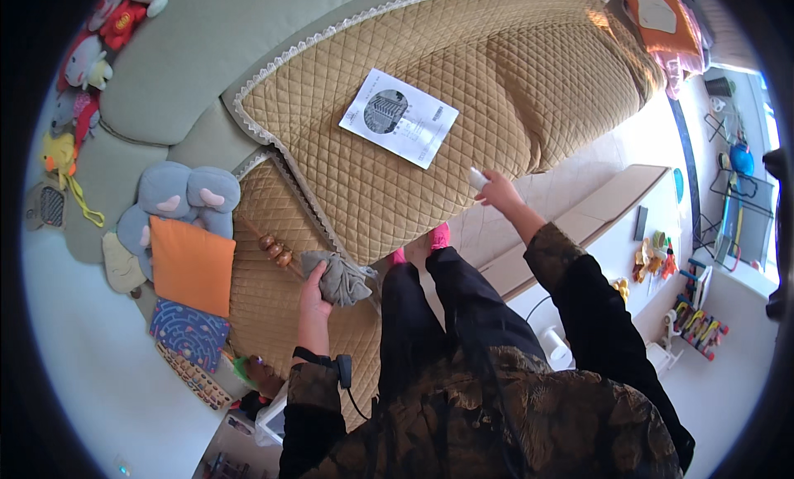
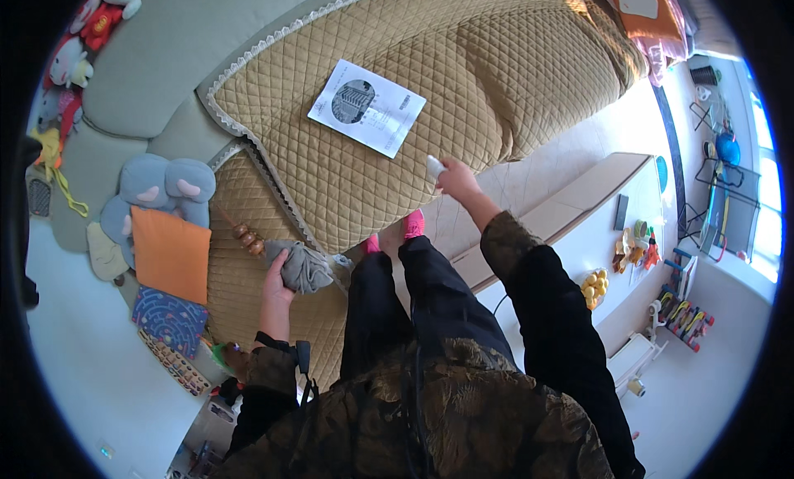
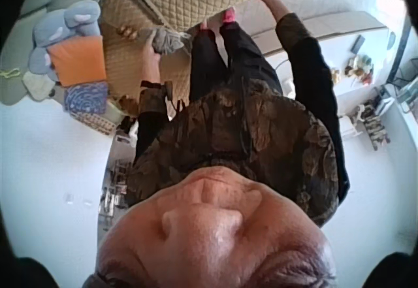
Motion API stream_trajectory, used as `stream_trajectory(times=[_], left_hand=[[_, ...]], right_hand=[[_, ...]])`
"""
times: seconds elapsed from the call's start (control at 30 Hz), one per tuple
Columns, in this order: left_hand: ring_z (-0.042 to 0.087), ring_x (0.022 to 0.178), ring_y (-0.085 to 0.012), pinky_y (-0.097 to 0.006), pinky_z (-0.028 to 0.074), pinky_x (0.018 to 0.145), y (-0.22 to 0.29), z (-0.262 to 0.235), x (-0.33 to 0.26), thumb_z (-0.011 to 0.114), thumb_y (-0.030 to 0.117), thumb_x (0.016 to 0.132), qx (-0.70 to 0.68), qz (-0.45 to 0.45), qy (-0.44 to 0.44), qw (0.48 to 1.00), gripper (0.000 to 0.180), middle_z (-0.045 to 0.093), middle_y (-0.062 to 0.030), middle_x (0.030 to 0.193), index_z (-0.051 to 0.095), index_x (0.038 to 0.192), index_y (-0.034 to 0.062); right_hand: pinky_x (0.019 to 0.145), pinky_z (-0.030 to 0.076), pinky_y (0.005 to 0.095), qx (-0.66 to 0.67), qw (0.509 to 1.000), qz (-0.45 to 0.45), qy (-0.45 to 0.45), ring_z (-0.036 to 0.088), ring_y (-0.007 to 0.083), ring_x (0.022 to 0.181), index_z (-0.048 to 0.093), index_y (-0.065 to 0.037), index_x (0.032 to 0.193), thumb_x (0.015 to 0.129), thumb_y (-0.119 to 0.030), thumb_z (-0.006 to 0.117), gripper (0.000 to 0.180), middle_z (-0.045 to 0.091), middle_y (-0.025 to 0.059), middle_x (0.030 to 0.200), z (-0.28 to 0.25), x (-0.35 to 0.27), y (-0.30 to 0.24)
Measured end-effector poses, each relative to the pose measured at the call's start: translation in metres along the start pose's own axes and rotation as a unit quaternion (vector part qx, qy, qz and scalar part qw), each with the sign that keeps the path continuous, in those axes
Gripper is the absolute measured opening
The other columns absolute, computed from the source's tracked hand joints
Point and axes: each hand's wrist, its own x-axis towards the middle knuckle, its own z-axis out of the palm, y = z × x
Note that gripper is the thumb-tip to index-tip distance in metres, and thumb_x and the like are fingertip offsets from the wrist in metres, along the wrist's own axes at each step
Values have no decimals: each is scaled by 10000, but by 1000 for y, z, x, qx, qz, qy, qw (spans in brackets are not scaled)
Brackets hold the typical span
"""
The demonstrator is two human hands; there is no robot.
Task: The person wipes a dining table, a refrigerator top, and the floor with a cloth while holding a spray bottle. They move between rooms, wipe under a sofa, and clean a low cabinet, occasionally adjusting the camera.
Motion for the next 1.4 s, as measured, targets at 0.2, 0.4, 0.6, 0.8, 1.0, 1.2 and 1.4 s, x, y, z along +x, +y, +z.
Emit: stream_trajectory(times=[0.2,0.4,0.6,0.8,1.0,1.2,1.4], left_hand=[[673,1066,-232,-414,542,959,1,-12,99,798,218,850,-1,-34,10,999,440,699,-70,1172,633,1223,53],[692,1009,-218,-396,566,910,4,-13,187,792,194,852,1,-74,18,997,368,717,-73,1118,661,1164,50],[693,1008,-232,-420,560,929,5,-5,206,781,232,865,-22,-95,-34,995,356,719,-75,1114,667,1155,60],[687,1022,-230,-427,552,941,13,-1,219,775,261,870,-17,-82,-37,996,369,716,-74,1123,664,1158,58],[683,995,-208,-403,548,929,12,-1,234,784,268,860,-33,-43,-16,998,350,717,-56,1084,671,1133,81],[678,935,-146,-338,554,834,-8,-1,231,802,221,845,-5,44,-8,999,339,702,-25,1052,666,1127,89],[629,1022,-167,-353,528,894,-14,11,216,845,208,799,-25,76,37,996,607,624,-49,1147,508,1284,68]], right_hand=[[624,584,323,66,992,84,61,725,218,820,523,-7,1375,930,-124,461,464,656,166,1149,30,99,3],[672,606,348,323,929,144,109,728,297,870,401,30,1395,1001,-133,430,427,566,199,1223,86,158,3],[590,576,308,295,922,186,167,704,208,734,583,13,1089,979,-130,579,180,653,108,918,146,174,-3],[534,547,356,121,969,215,-28,681,240,649,631,22,1095,946,-99,536,214,689,148,829,170,125,2],[871,520,475,-210,957,-161,117,652,379,1046,674,-37,1123,840,-491,743,539,690,203,1079,112,172,-123],[1000,481,469,-416,769,-440,202,557,377,1231,446,-106,1456,820,-254,709,704,427,227,1504,107,303,-293],[982,473,491,-441,737,-480,178,579,391,1178,480,-47,1431,829,-166,646,636,584,249,1288,132,394,-334]])
